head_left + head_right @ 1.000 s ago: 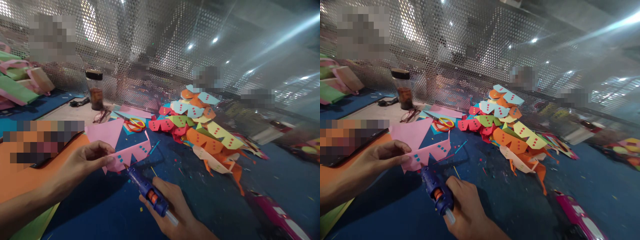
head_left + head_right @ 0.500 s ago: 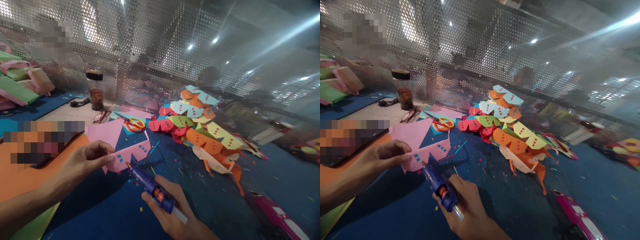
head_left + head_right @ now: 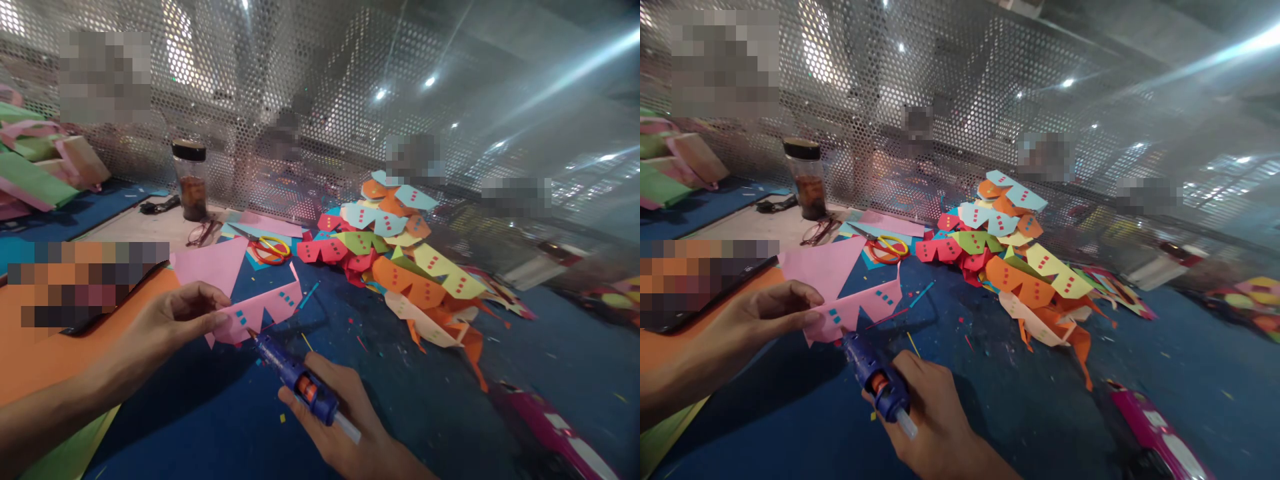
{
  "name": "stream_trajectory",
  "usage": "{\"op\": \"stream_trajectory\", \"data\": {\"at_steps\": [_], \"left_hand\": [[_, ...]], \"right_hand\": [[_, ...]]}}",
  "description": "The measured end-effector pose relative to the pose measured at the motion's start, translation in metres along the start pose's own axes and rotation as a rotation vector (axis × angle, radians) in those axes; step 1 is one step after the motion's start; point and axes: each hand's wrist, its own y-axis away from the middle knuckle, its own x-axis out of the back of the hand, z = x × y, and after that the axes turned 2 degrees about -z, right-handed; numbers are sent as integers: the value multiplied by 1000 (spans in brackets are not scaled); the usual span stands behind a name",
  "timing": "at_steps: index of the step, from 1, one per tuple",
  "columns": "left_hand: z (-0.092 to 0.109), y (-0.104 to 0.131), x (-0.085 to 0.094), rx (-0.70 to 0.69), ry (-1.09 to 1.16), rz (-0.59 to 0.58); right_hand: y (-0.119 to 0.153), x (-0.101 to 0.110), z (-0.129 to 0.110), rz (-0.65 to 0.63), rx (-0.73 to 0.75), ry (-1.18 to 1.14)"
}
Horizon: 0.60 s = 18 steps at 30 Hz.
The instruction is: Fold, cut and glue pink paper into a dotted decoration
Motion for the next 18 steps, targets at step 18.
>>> {"op": "stream_trajectory", "data": {"at_steps": [18], "left_hand": [[-3, 1, 3, 5, 2, -4]], "right_hand": [[9, 0, -9, 58, -60, 16]]}}
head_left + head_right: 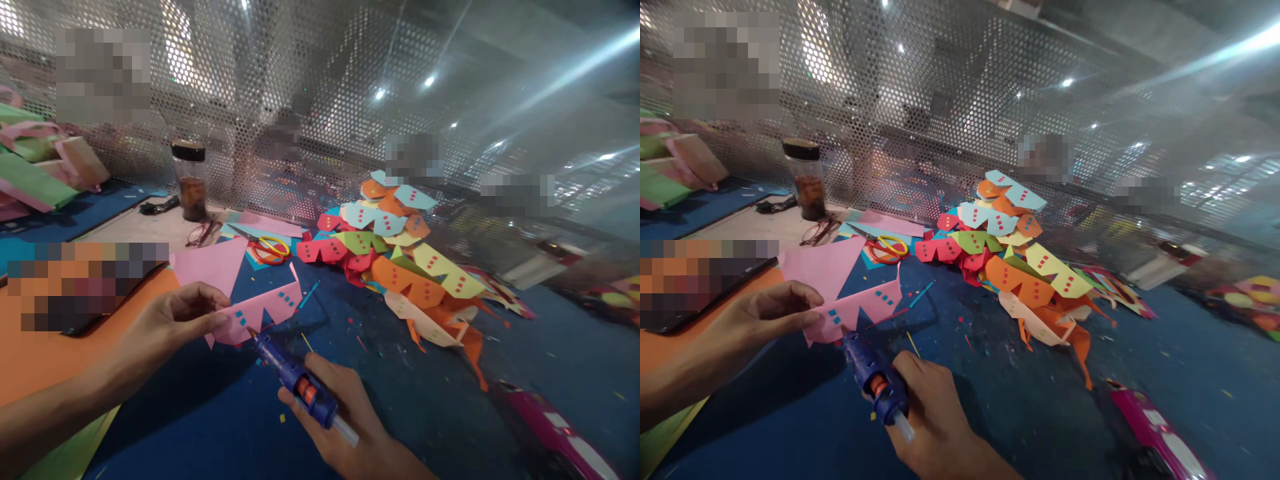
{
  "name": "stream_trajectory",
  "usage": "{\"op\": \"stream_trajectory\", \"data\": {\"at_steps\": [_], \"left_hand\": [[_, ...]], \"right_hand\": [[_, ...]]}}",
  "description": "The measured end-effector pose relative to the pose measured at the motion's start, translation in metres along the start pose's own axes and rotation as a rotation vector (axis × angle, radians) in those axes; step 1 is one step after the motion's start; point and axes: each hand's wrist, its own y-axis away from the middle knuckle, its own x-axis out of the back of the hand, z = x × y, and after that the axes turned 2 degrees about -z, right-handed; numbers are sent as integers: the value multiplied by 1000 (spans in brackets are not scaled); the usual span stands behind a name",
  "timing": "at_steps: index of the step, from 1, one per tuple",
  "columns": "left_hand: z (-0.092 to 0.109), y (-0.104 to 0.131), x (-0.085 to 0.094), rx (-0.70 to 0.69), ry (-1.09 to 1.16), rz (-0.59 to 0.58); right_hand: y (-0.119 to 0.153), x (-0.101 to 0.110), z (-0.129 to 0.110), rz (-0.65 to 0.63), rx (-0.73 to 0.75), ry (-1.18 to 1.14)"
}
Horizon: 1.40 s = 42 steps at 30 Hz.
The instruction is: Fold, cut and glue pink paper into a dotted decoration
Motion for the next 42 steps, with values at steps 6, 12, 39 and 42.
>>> {"op": "stream_trajectory", "data": {"at_steps": [6, 12, 39, 42], "left_hand": [[-2, -1, 1, 10, 30, 15], [0, -1, 1, 14, 5, 17], [24, -2, 7, 27, 30, 207], [27, -3, 8, 16, 56, 232]], "right_hand": [[-9, 7, -10, -28, 3, -84], [-15, 14, -8, -175, -79, -166], [7, 11, 10, 142, -170, -129], [6, 16, 9, 83, -235, -153]]}}
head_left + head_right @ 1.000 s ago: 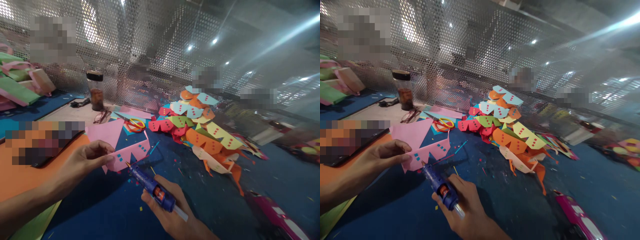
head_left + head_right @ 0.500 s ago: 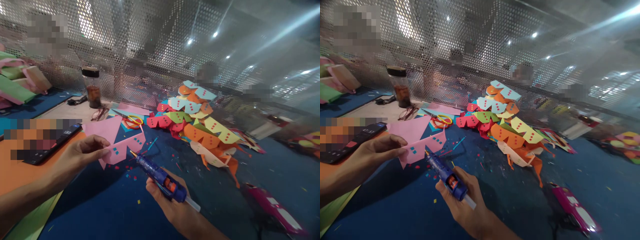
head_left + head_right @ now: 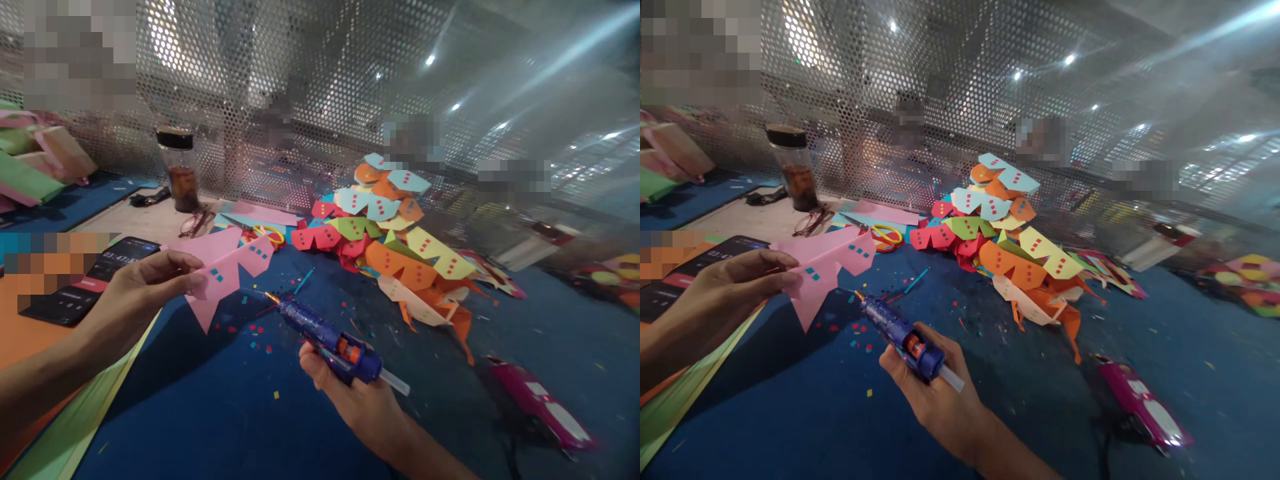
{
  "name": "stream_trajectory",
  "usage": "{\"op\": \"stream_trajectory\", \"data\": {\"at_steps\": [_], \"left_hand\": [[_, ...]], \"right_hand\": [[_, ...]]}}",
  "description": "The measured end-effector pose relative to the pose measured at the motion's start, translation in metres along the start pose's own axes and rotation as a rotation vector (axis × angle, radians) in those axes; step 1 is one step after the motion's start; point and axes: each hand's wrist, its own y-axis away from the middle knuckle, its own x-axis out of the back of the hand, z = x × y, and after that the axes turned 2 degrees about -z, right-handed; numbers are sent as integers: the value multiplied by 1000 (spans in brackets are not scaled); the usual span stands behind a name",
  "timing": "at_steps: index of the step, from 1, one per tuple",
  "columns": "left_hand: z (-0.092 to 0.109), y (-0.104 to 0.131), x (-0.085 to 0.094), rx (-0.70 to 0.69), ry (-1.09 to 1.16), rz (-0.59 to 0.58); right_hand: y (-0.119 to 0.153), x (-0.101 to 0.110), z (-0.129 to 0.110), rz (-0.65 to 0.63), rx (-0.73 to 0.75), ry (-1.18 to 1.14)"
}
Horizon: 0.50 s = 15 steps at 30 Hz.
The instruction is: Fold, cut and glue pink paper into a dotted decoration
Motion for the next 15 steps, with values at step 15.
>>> {"op": "stream_trajectory", "data": {"at_steps": [15], "left_hand": [[-5, -9, 5, 40, 54, 37]], "right_hand": [[-20, 16, -3, -474, -190, -128]]}}
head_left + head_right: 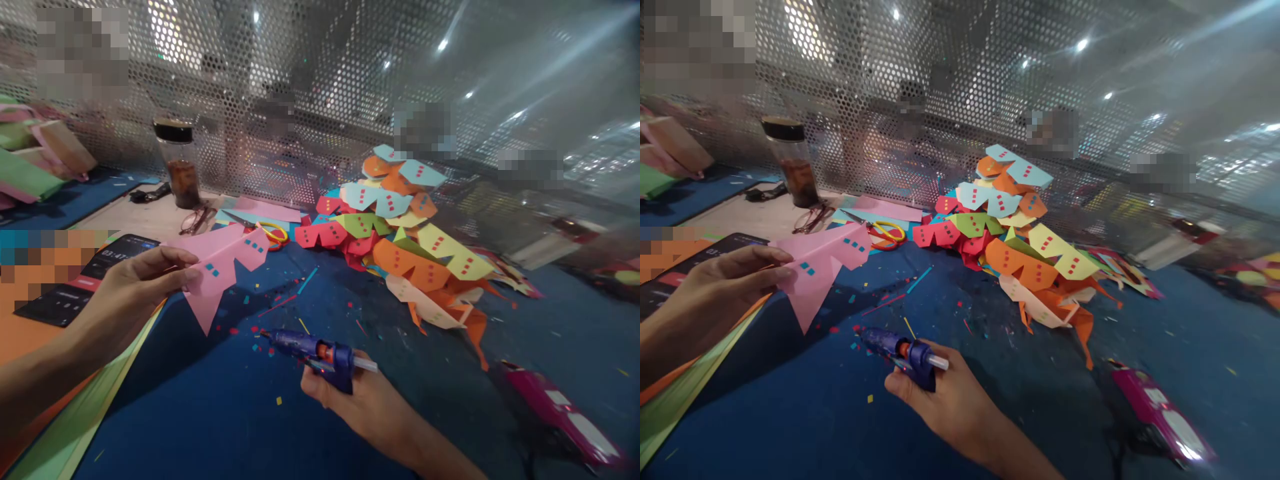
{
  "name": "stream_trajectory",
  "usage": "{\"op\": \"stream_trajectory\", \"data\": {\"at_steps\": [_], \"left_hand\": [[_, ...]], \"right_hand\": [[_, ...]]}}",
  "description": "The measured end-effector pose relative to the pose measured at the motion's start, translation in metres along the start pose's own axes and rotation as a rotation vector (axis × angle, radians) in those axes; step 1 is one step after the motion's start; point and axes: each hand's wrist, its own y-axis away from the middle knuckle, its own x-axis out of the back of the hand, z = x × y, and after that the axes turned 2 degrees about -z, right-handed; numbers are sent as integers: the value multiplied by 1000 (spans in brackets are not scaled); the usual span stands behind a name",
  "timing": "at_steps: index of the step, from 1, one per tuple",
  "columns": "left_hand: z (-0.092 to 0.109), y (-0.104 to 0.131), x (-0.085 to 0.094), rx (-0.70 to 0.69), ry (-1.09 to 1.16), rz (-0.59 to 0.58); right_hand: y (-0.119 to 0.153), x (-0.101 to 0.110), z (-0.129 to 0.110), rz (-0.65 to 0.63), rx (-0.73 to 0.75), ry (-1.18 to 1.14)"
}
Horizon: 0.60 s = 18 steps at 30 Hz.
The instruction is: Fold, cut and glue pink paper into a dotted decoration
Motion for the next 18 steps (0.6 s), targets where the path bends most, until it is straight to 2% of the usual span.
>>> {"op": "stream_trajectory", "data": {"at_steps": [7, 12, 18], "left_hand": [[-1, 0, -2, 14, 17, 26], [0, 1, -5, 11, 9, 38], [-1, 2, -3, 6, 2, 16]], "right_hand": [[4, 3, 1, 7, 22, 95], [6, -1, 8, 114, 184, 195], [4, -5, 5, 118, 262, 224]]}}
